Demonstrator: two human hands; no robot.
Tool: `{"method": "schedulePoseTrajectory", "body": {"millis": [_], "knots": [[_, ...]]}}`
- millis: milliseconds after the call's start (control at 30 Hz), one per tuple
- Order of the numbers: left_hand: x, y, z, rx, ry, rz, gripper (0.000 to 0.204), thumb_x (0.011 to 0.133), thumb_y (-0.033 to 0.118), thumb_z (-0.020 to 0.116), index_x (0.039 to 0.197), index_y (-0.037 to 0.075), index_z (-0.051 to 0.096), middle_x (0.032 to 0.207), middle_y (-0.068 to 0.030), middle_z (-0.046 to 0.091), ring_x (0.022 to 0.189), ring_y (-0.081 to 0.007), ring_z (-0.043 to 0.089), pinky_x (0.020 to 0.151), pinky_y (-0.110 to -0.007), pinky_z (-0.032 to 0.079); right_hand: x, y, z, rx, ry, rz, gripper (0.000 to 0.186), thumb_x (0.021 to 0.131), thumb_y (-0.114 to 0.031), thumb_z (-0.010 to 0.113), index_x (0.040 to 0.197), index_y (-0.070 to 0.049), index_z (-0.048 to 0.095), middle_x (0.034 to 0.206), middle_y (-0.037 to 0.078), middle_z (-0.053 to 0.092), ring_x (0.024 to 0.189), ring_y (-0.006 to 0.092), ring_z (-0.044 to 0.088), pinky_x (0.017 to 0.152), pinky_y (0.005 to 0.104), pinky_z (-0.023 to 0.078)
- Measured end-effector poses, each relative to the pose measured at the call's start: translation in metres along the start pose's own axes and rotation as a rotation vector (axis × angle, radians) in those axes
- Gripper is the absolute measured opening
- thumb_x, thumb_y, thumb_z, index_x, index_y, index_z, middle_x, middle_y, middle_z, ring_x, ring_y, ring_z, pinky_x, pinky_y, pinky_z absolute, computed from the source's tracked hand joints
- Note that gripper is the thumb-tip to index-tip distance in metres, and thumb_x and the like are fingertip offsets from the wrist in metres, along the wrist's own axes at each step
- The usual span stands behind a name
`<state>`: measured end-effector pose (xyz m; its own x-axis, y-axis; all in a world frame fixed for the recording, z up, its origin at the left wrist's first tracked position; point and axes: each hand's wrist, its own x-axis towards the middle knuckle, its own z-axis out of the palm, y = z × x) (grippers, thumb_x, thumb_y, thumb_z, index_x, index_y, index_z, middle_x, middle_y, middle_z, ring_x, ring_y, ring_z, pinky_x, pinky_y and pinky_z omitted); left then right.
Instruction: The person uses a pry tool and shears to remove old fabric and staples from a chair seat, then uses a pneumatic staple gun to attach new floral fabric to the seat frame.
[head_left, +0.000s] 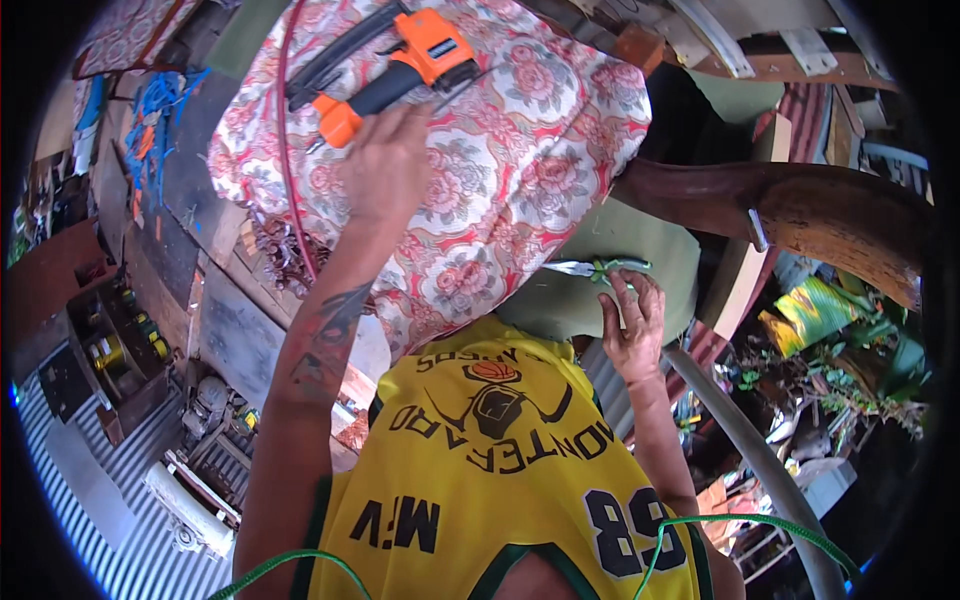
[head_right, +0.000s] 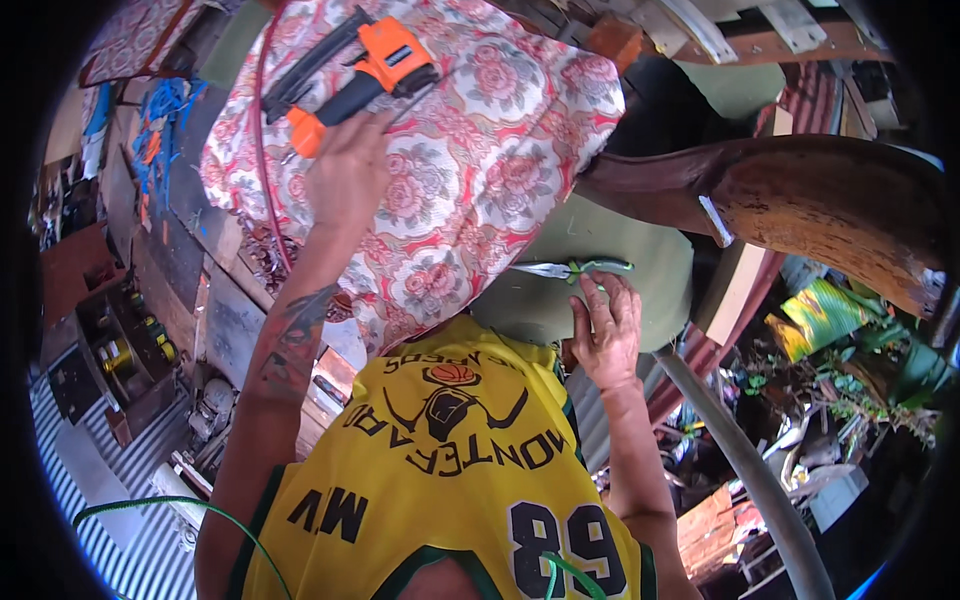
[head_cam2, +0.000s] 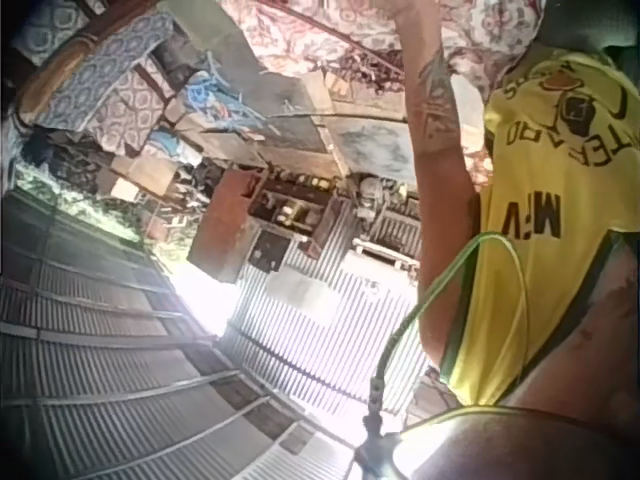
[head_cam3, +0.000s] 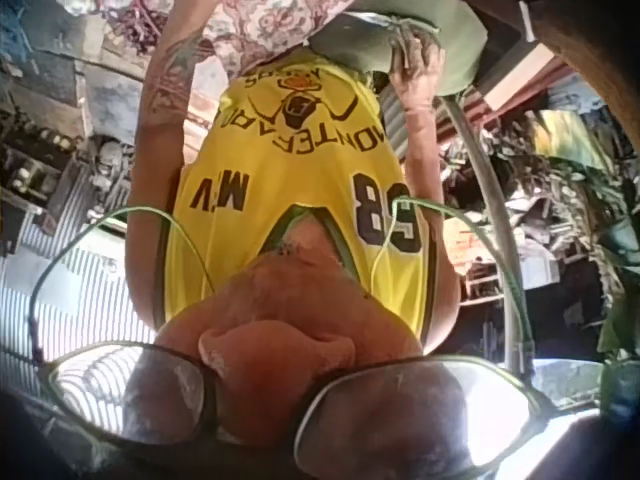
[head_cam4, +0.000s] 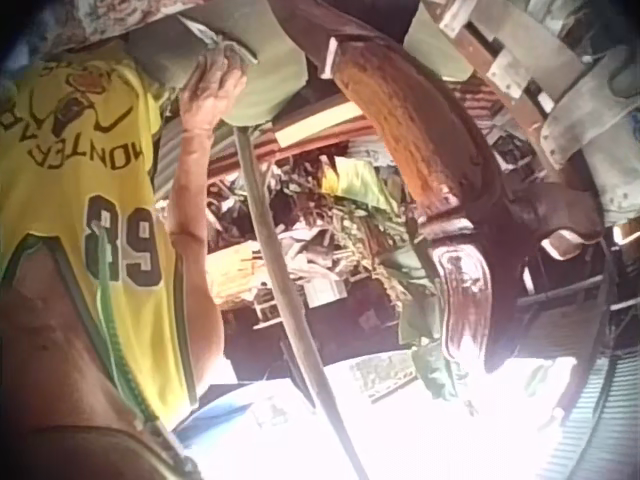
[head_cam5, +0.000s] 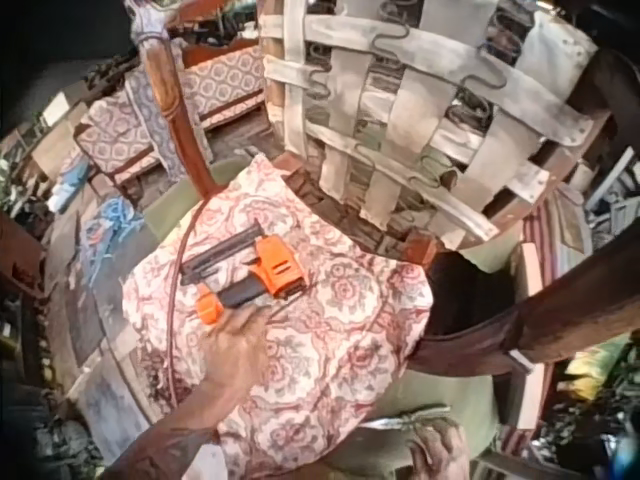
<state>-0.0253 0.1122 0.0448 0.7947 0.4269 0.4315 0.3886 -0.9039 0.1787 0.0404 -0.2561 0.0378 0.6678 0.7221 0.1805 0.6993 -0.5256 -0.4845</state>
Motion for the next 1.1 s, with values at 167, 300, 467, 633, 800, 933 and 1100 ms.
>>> {"method": "schedulePoseTrajectory", "body": {"millis": [167, 300, 467, 633, 800, 933, 1100], "knots": [[-0.012, 0.017, 0.011, -0.243, -0.059, 0.336, 0.035, 0.086, 0.005, 0.07, 0.12, 0.01, 0.074, 0.122, -0.0066, 0.069, 0.11, -0.026, 0.066, 0.093, -0.04, 0.054, 0.002, -0.018, 0.011, 0.101, 0.127, 0.066, 0.033, 0.082, 0.005, 0.077, 0.113, -0.002, 0.073, 0.102, 0.014, 0.067, 0.094, 0.033, 0.066, 0.085, 0.0437, 0.054], [0.003, 0.038, 0.035, -0.221, -0.267, 0.378, 0.04, 0.097, 0.015, 0.063, 0.137, 0.013, 0.066, 0.145, -0.0098, 0.057, 0.135, -0.0328, 0.053, 0.115, -0.049, 0.039, 0.025, -0.03, 0.02, 0.188, 0.133, 0.097, 0.03, 0.082, 0.004, 0.078, 0.111, -0.002, 0.074, 0.093, 0.013, 0.069, 0.086, 0.0316, 0.067, 0.08, 0.0422, 0.054], [0.016, 0.039, 0.063, -0.213, -0.256, 0.383, 0.04, 0.105, 0.031, 0.058, 0.144, 0.029, 0.064, 0.156, -0.0116, 0.051, 0.143, -0.0351, 0.047, 0.121, -0.052, 0.033, 0.041, -0.024, 0.03, 0.219, 0.145, 0.12, 0.026, 0.083, 0.003, 0.078, 0.109, -0.003, 0.075, 0.094, 0.014, 0.07, 0.086, 0.032, 0.068, 0.078, 0.0411, 0.055], [0.017, 0.044, 0.063, -0.106, -0.265, 0.4, 0.045, 0.103, 0.036, 0.061, 0.147, 0.035, 0.06, 0.158, -0.0102, 0.048, 0.145, -0.0361, 0.045, 0.122, -0.053, 0.032, 0.044, -0.018, 0.035, 0.246, 0.118, 0.125, 0.024, 0.084, 0.001, 0.078, 0.108, -0.003, 0.076, 0.094, 0.014, 0.071, 0.085, 0.0328, 0.068, 0.078, 0.0413, 0.056], [-0.003, 0.056, 0.056, 0.016, -0.36, 0.438, 0.052, 0.102, 0.034, 0.062, 0.153, 0.039, 0.052, 0.164, -0.0104, 0.04, 0.148, -0.0402, 0.04, 0.123, -0.057, 0.029, 0.055, -0.018, 0.035, 0.223, 0.132, 0.115, 0.023, 0.084, 0.001, 0.078, 0.107, -0.003, 0.076, 0.094, 0.014, 0.072, 0.085, 0.0323, 0.069, 0.078, 0.0409, 0.056], [-0.027, 0.07, 0.042, -0.016, -0.429, 0.346, 0.057, 0.099, 0.029, 0.065, 0.155, 0.03, 0.05, 0.166, -0.0122, 0.036, 0.15, -0.0417, 0.036, 0.124, -0.061, 0.024, 0.069, -0.019, 0.029, 0.263, 0.149, 0.113, 0.022, 0.086, 0.0, 0.077, 0.107, -0.004, 0.077, 0.088, 0.014, 0.073, 0.08, 0.031, 0.07, 0.075, 0.0402, 0.057], [-0.056, 0.078, 0.032, -0.05, -0.477, 0.212, 0.049, 0.1, 0.031, 0.061, 0.148, 0.02, 0.059, 0.166, -0.0091, 0.036, 0.154, -0.0355, 0.029, 0.125, -0.061, 0.019, 0.079, -0.018, 0.023, 0.283, 0.109, 0.085, 0.021, 0.086, 0.0, 0.076, 0.107, -0.005, 0.077, 0.082, 0.014, 0.073, 0.075, 0.0309, 0.071, 0.071, 0.04, 0.058]]}}
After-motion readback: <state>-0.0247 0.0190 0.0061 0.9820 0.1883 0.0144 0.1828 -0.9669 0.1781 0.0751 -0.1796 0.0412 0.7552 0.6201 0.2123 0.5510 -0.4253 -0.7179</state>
